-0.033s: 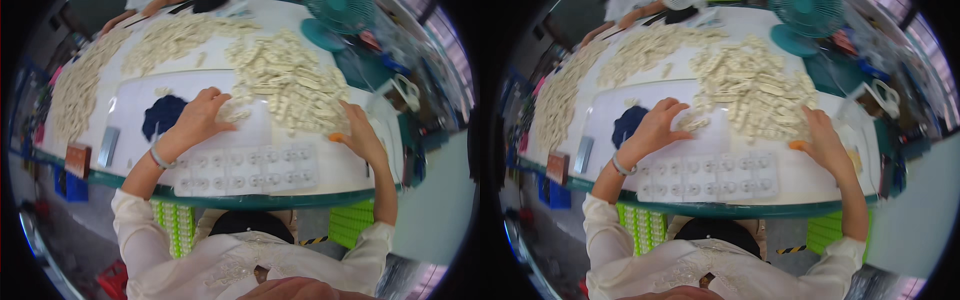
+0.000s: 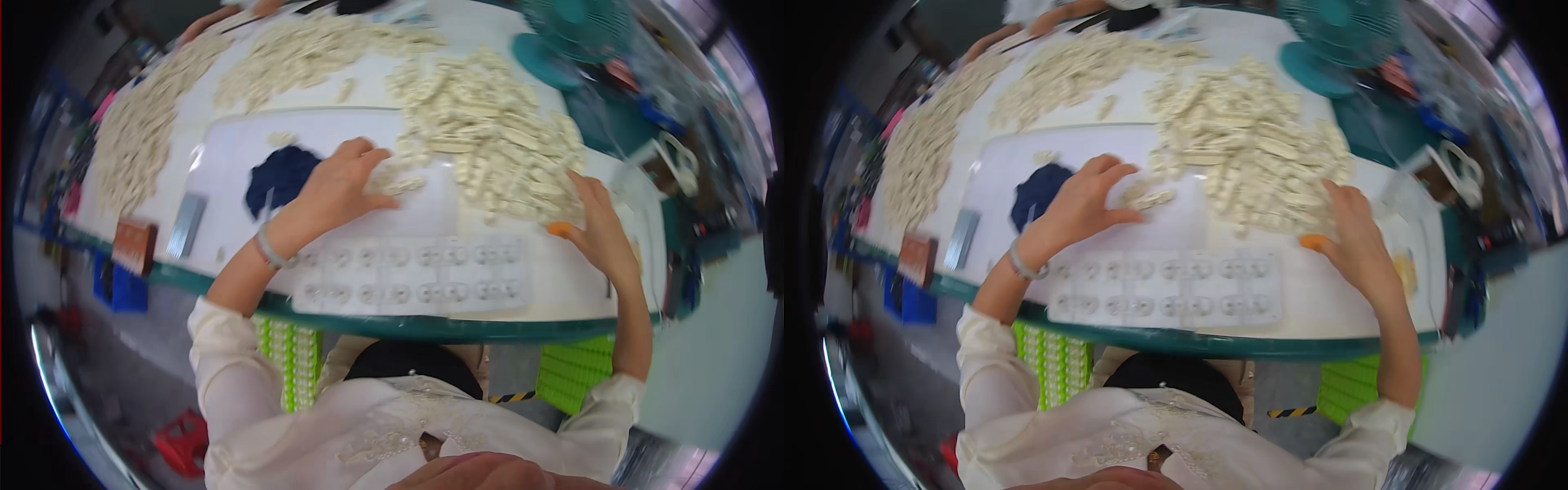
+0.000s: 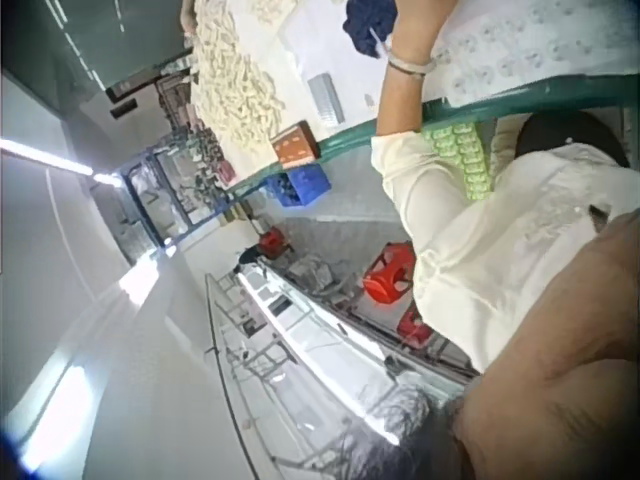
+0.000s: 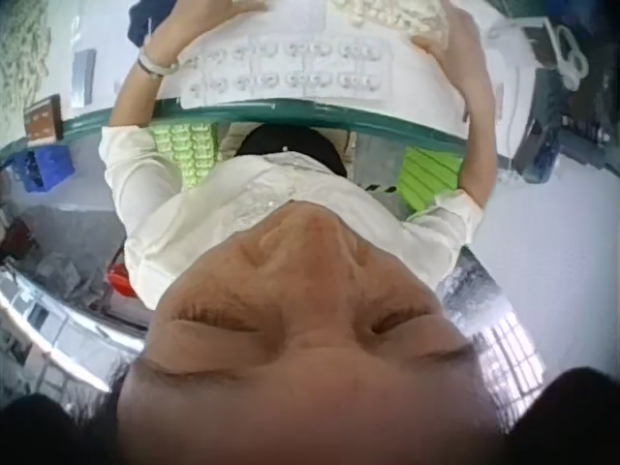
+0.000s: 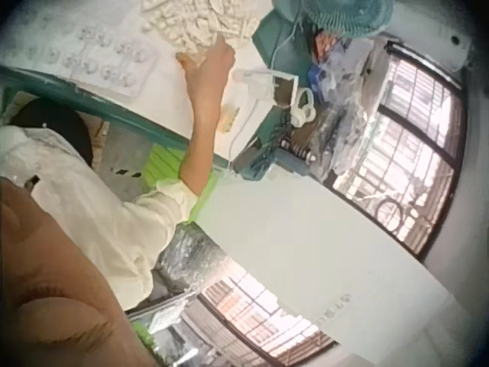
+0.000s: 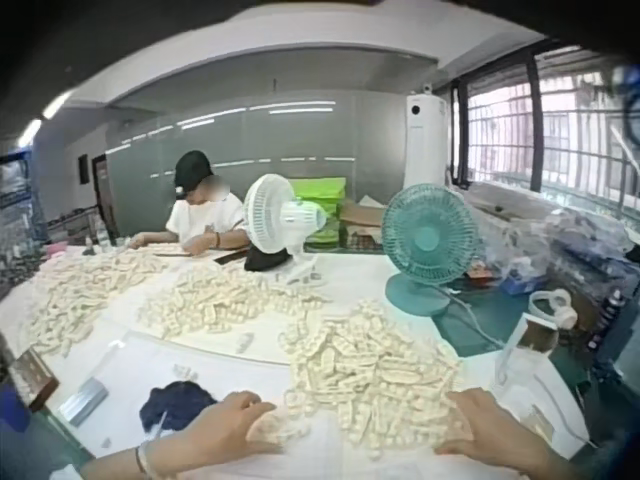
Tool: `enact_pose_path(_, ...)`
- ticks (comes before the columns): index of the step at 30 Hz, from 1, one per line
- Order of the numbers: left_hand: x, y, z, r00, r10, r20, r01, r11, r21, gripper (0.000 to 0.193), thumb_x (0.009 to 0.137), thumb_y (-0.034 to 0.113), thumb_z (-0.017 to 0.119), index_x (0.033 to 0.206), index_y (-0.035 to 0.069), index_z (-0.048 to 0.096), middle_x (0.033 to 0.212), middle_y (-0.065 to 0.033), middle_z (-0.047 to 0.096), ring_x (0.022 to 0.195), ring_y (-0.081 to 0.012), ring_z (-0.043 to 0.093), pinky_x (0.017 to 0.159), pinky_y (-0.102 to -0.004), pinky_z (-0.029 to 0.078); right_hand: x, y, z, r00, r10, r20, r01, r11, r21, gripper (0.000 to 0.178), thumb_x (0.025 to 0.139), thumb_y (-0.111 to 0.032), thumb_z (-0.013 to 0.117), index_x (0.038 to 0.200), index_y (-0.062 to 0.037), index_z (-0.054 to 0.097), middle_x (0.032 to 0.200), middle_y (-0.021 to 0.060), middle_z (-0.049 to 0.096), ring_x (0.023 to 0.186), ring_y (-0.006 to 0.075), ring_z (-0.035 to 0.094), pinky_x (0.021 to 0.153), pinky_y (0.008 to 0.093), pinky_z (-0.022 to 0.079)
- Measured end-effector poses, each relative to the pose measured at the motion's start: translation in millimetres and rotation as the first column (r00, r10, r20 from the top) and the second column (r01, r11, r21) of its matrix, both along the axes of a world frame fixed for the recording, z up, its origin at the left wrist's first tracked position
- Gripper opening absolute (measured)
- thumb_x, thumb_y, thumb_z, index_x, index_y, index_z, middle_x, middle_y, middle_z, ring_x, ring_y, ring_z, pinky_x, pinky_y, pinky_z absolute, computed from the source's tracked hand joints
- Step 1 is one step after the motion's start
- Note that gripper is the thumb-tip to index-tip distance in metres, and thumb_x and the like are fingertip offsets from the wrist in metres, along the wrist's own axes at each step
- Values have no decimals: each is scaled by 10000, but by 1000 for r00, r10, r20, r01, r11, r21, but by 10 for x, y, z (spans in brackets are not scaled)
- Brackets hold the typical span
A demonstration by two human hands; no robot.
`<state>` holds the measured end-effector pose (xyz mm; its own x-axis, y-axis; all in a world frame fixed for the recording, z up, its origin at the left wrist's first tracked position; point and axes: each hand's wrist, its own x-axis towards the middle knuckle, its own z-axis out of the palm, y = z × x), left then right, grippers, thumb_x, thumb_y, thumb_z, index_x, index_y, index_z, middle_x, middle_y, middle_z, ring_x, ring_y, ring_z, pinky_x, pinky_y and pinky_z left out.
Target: The recorder is assembling and inspecting small plastic components on a manufacturing workbench, using glue and a small metal tool to adjust parts within a jig.
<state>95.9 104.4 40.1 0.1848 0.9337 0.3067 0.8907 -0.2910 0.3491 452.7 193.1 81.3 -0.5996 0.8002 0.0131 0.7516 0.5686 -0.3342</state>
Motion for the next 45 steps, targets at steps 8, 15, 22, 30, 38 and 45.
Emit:
enact_pose_path(8,-807,156,36,823,559,-103,-557,829,50,484,685,370,741,993,15,623,887,-168,628,858,-330,605,738,-389,489,-638,-88,-48,955,249,-161,-227,964,141,588,709,-115,731,1224,-16,465,1186,181,476,1136,337,441,953,381,382)
enact_pose_path(15,-1447,882,-162,844,450,-290,-530,779,-335,424,649,393,741,863,32,678,862,-163,661,791,-309,635,719,-355,510,-1516,54,-252,836,509,-208,-483,860,163,479,727,-144,699,1163,-33,535,1126,148,519,1102,306,456,944,370,383)
enact_pose_path(22,-434,922,-205,884,23,467,165,919,-358,445,656,119,754,1063,5,617,965,-114,644,829,-173,620,725,-288,503,-1777,110,-605,788,613,-59,-608,790,79,398,756,-122,676,1127,-32,565,1141,129,532,1056,298,507,891,363,424)
enact_pose_path(30,-335,443,-222,942,-87,324,170,957,-236,362,743,107,694,1078,2,604,975,-116,641,858,-233,622,780,-310,495,-1277,-22,-472,849,469,-242,-493,869,-47,299,790,-79,622,1082,-19,593,1029,157,620,951,310,588,829,355,472)
enact_pose_path(38,-191,72,-263,1000,-13,-21,12,999,-37,312,767,110,688,1055,18,612,948,-140,643,853,-254,631,752,-330,511,-1069,-458,-156,855,305,-420,-466,808,-361,240,800,-59,634,1037,-20,618,980,118,639,879,230,625,763,306,494)
enact_pose_path(45,-79,-869,360,924,-39,379,128,969,-212,338,711,-4,692,1043,33,639,958,-113,652,836,-251,630,750,-307,502,-1007,-562,-430,805,474,-356,-510,860,-8,232,760,-92,672,983,-46,629,960,102,616,893,264,575,761,331,483)
